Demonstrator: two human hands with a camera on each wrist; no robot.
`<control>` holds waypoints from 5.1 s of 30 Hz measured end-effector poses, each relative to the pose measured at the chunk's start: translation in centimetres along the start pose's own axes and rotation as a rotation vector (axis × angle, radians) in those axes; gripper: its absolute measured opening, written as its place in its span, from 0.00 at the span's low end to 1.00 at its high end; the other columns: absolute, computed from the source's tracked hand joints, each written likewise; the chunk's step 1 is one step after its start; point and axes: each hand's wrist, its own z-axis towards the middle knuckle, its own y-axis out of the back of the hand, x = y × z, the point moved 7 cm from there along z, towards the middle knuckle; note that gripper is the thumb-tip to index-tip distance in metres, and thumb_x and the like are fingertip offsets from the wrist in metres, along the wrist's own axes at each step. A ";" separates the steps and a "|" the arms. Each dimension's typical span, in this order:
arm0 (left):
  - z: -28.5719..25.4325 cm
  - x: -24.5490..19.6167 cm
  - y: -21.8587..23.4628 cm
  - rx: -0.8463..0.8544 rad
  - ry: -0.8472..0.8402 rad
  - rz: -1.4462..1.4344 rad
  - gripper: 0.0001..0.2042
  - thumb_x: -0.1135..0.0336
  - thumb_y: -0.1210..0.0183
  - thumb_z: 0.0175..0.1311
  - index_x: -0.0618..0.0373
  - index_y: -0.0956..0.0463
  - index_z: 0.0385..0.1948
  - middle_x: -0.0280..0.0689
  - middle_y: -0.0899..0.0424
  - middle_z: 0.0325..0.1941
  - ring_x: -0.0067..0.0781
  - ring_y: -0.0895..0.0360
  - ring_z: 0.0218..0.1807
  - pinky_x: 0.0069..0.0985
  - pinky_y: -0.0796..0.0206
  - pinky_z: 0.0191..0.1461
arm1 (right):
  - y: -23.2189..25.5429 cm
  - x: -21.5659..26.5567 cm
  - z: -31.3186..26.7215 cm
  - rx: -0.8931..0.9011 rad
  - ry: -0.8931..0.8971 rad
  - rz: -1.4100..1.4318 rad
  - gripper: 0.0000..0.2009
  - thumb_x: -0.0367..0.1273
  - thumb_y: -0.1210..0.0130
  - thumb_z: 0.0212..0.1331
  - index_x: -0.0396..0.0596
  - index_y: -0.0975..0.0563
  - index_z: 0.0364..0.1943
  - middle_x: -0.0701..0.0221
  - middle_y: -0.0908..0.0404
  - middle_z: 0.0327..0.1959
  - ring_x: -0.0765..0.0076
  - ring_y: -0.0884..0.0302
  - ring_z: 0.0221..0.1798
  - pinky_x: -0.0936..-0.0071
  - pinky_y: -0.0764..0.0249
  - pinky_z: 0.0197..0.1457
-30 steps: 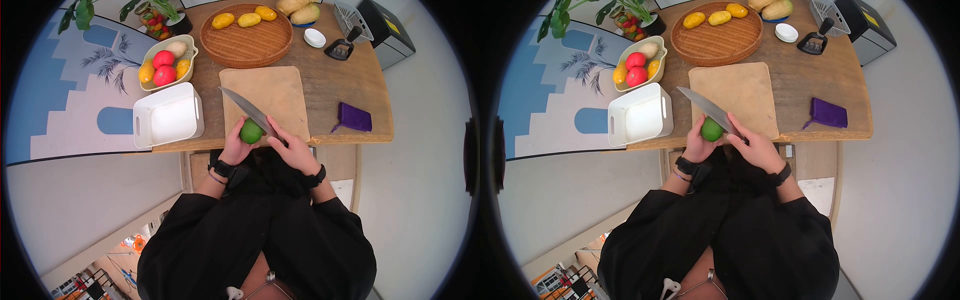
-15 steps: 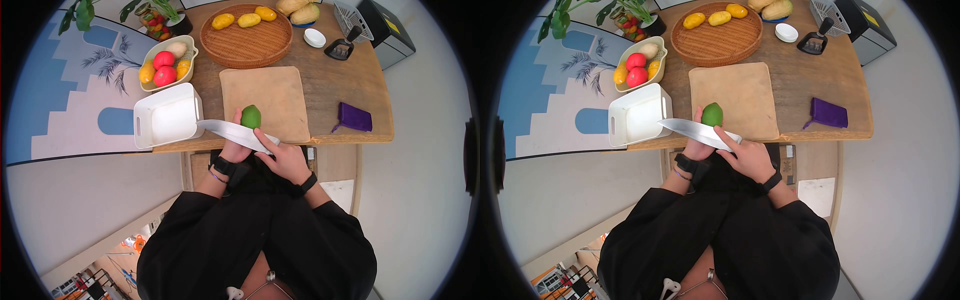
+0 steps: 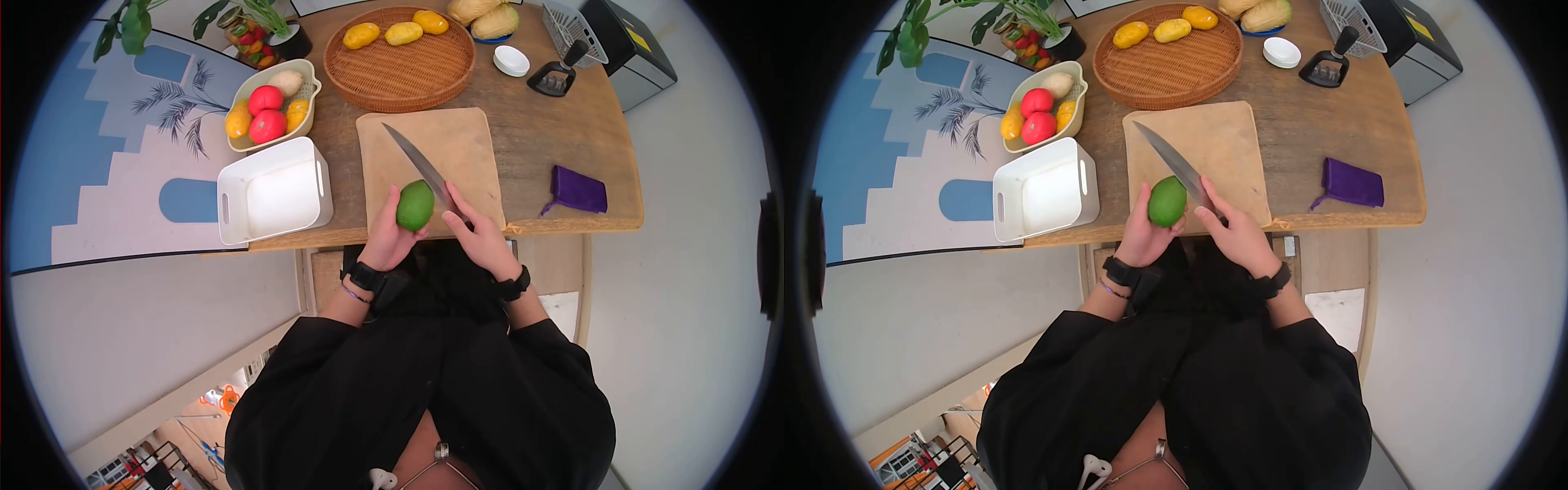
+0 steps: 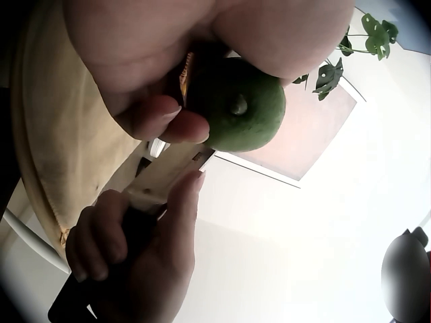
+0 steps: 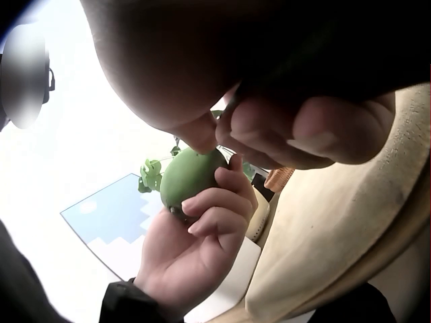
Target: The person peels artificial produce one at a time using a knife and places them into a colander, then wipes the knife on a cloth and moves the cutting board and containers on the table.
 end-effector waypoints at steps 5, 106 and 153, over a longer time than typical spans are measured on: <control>0.1 -0.5 0.1 -0.133 -0.019 0.015 0.25 0.40 0.59 0.81 0.53 0.23 0.48 0.32 0.19 0.38 0.27 0.25 0.37 0.28 0.32 0.42 | -0.1 1.9 -1.4 -0.025 0.058 -0.185 0.32 0.41 0.40 0.69 0.67 0.36 0.77 0.59 0.13 0.40 0.59 0.15 0.35 0.69 0.21 0.43; 0.9 0.8 1.7 0.050 0.054 -0.189 0.19 0.50 0.52 0.81 0.53 0.28 0.61 0.35 0.19 0.57 0.33 0.22 0.60 0.38 0.28 0.66 | -1.8 3.1 -2.0 0.070 0.236 -0.612 0.35 0.49 0.37 0.64 0.76 0.36 0.76 0.62 0.22 0.18 0.50 0.20 0.21 0.58 0.24 0.26; -0.4 0.0 -0.5 -0.074 0.143 -0.087 0.21 0.44 0.57 0.80 0.50 0.25 0.54 0.34 0.20 0.42 0.25 0.31 0.34 0.24 0.39 0.38 | 0.0 -0.4 -0.5 -0.051 -0.025 -0.187 0.31 0.43 0.40 0.69 0.68 0.34 0.76 0.56 0.15 0.35 0.54 0.15 0.33 0.66 0.22 0.40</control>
